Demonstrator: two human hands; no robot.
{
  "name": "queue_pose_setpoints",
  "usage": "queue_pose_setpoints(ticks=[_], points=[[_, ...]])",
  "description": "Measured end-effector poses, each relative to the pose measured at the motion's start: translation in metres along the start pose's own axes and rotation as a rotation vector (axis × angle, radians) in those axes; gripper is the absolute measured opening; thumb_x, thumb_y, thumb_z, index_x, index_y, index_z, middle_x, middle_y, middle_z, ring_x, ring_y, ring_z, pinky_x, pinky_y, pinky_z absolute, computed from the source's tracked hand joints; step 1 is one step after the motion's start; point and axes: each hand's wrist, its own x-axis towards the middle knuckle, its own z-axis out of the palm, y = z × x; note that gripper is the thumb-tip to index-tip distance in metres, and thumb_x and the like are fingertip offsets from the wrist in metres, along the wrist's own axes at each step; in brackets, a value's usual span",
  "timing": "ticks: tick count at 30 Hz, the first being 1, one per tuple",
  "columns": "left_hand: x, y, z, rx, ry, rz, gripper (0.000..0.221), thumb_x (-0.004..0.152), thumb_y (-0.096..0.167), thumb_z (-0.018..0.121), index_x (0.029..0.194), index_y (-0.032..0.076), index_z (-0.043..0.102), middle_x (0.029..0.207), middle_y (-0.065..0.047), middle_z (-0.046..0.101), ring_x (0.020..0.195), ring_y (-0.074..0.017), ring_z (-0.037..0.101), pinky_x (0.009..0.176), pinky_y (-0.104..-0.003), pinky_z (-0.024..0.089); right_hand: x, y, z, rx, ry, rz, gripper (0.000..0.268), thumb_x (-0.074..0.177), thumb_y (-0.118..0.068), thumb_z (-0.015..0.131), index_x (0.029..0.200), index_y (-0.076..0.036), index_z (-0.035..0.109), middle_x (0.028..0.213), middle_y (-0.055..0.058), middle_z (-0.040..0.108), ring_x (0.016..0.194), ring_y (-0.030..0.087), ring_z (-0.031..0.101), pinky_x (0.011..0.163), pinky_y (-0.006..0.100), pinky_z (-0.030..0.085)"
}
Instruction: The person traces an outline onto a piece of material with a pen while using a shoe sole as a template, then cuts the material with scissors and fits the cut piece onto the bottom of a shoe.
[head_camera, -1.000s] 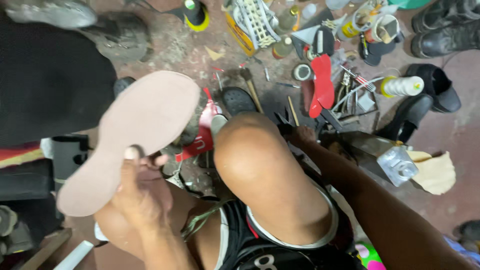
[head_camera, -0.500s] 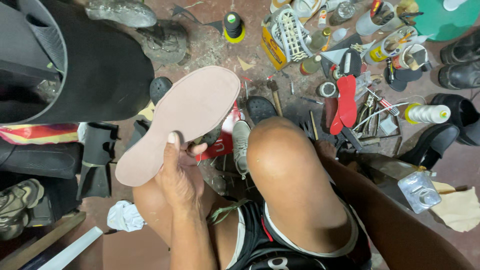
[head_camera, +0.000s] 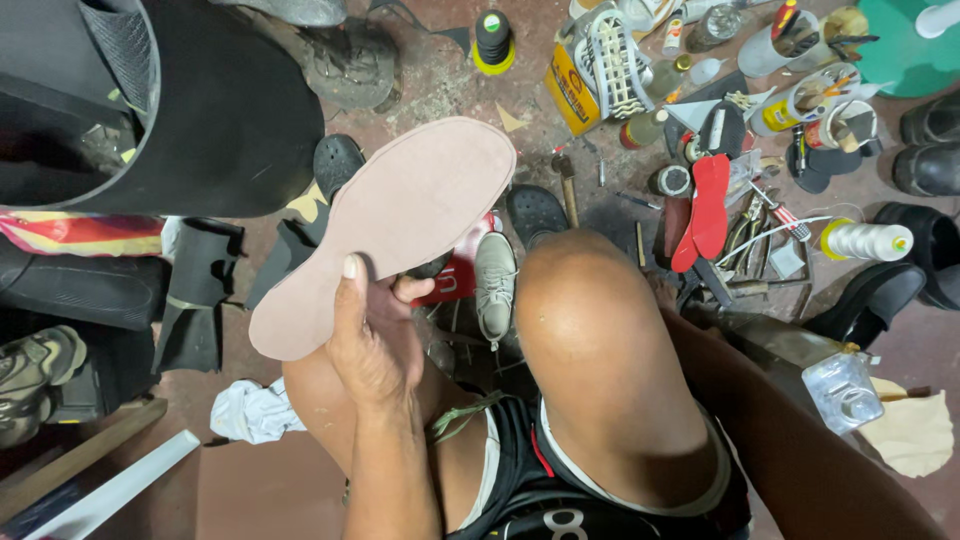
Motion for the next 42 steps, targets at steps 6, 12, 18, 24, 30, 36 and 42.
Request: queue_pose_setpoints(ticks=[6,12,18,24,30,36,42], points=[[-0.002,-0.003,-0.008,-0.010,0.050,0.037,0.039,0.105,0.024,0.064,0.132,-0.003,0.060,0.129,-0.012,0.066,0.110,-0.0218,0.066,0.082,-0.037,0.058,-0.009,-0.005,-0.015,0.247,0.002,-0.002,0.036,0.100,-0.044,0.047,0.101,-0.011,0.062,0.091,0.010,0.059,0.079,0.023,0.056,0.071,0.038,0.049],[0.000,0.001,-0.013,-0.081,-0.054,0.100,0.031,0.106,0.021,0.062,0.130,0.002,0.058,0.122,-0.009,0.066,0.108,-0.0177,0.066,0.092,-0.036,0.058,-0.034,0.006,-0.029,0.978,-0.070,-0.012,0.033,0.102,-0.041,0.045,0.099,-0.011,0.059,0.087,0.008,0.056,0.073,0.020,0.053,0.067,0.036,0.048],[-0.001,0.006,-0.023,-0.146,-0.067,0.186,0.026,0.109,0.015,0.057,0.130,0.000,0.057,0.122,-0.011,0.066,0.108,-0.0185,0.065,0.094,-0.037,0.056,-0.047,0.021,-0.073,1.468,-0.018,-0.176,0.029,0.103,-0.038,0.043,0.098,-0.012,0.056,0.082,0.006,0.053,0.067,0.017,0.050,0.062,0.034,0.048],[0.004,0.015,-0.019,-0.158,-0.067,0.285,0.023,0.107,0.014,0.052,0.127,0.000,0.054,0.120,-0.010,0.065,0.109,-0.0187,0.066,0.098,-0.038,0.057,-0.068,0.008,-0.175,1.563,0.153,-0.466,0.027,0.104,-0.034,0.041,0.096,-0.012,0.052,0.078,0.004,0.050,0.061,0.014,0.047,0.058,0.032,0.047],[0.013,0.043,0.012,-0.062,-0.136,0.459,0.021,0.111,0.013,0.055,0.122,-0.004,0.057,0.119,-0.010,0.065,0.109,-0.0141,0.060,0.102,-0.031,0.049,-0.166,-0.098,-0.286,1.341,0.218,-0.835,0.022,0.107,-0.031,0.048,0.100,-0.010,0.052,0.083,0.002,0.052,0.060,0.011,0.045,0.058,0.030,0.045],[0.043,0.065,0.052,0.127,-0.226,0.552,0.023,0.109,0.017,0.062,0.114,-0.005,0.058,0.111,-0.007,0.063,0.101,-0.0110,0.055,0.094,-0.030,0.048,-0.222,-0.226,-0.331,0.793,-0.244,-1.084,0.034,0.109,-0.036,0.052,0.100,-0.004,0.059,0.075,0.004,0.049,0.054,0.009,0.042,0.052,0.029,0.043],[0.053,0.064,0.063,0.225,-0.240,0.532,0.027,0.098,0.020,0.056,0.116,0.000,0.058,0.116,-0.001,0.067,0.104,-0.0080,0.063,0.095,-0.026,0.050,-0.173,-0.287,-0.274,0.534,-0.361,-1.315,0.039,0.098,-0.014,0.068,0.133,0.001,0.063,0.126,0.006,0.068,0.115,0.013,0.060,0.102,0.032,0.050]])
